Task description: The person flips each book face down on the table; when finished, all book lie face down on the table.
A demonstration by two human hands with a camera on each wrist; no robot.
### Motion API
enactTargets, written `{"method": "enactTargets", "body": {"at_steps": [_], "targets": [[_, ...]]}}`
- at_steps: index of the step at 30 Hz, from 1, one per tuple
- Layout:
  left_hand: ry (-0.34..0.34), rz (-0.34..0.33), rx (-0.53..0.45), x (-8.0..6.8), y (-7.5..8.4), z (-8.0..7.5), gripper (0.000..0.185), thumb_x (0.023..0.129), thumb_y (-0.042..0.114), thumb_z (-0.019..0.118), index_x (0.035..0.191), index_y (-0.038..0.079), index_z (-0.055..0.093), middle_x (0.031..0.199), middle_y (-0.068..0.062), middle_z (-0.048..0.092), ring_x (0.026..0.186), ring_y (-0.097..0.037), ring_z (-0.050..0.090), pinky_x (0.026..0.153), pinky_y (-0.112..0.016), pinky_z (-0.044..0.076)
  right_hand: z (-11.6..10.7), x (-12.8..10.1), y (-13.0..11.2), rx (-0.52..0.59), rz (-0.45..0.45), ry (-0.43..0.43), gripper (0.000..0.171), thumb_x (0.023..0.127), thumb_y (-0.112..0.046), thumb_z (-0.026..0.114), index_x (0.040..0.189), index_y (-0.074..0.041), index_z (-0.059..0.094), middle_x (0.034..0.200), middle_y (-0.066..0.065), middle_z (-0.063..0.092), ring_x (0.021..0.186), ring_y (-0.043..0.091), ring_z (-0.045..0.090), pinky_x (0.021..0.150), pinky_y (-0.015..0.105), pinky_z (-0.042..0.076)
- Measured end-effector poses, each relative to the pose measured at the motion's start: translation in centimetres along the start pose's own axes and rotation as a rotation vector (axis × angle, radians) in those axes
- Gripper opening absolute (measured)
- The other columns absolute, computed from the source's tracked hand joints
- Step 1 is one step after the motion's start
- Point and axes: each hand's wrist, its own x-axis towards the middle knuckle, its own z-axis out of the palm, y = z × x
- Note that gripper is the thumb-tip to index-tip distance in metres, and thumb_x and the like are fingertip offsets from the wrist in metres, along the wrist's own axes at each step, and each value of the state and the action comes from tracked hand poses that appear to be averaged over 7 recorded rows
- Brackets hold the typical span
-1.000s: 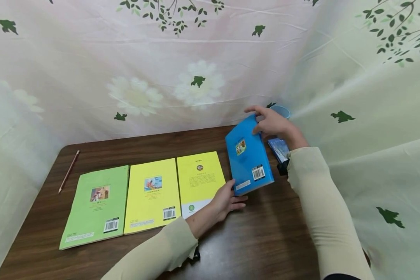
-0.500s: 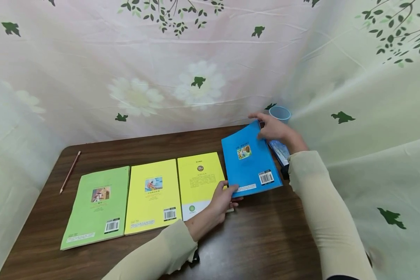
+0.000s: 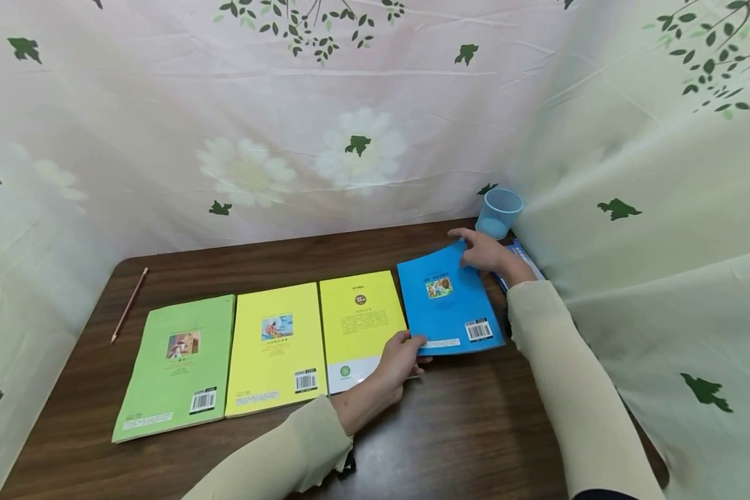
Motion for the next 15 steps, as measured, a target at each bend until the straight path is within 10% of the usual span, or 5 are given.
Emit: {"method": "enactTargets", "body": {"at_steps": [8,15], "targets": [[-0.023,0.001,0.079,-0.4,-0.4,0.0,0.056,0.094,0.019,0.058,0.146,0.005,0.042,0.109,-0.009,0.065,0.081,-0.024,0.067,0.057,-0.027,0.046,1.7,1.3,2.1,0.037,0.06,-0.015,0.065,0.098,-0.012,0.051,0.158,-0.011,0.026,0.161,0.03,0.016,0.137,0.055,0.029,0.106,0.07,0.038],[-0.057,-0.01,0.109,-0.9,-0.1,0.2,0.061,0.095,0.02,0.06,0.15,0.009,0.035,0.104,-0.006,0.062,0.079,-0.024,0.066,0.059,-0.028,0.049,2.6,1.7,3.2,0.08,0.11,-0.075,0.066,0.1,-0.014,0.049,0.159,-0.012,0.022,0.164,0.028,0.009,0.142,0.059,0.021,0.107,0.075,0.031]]}}
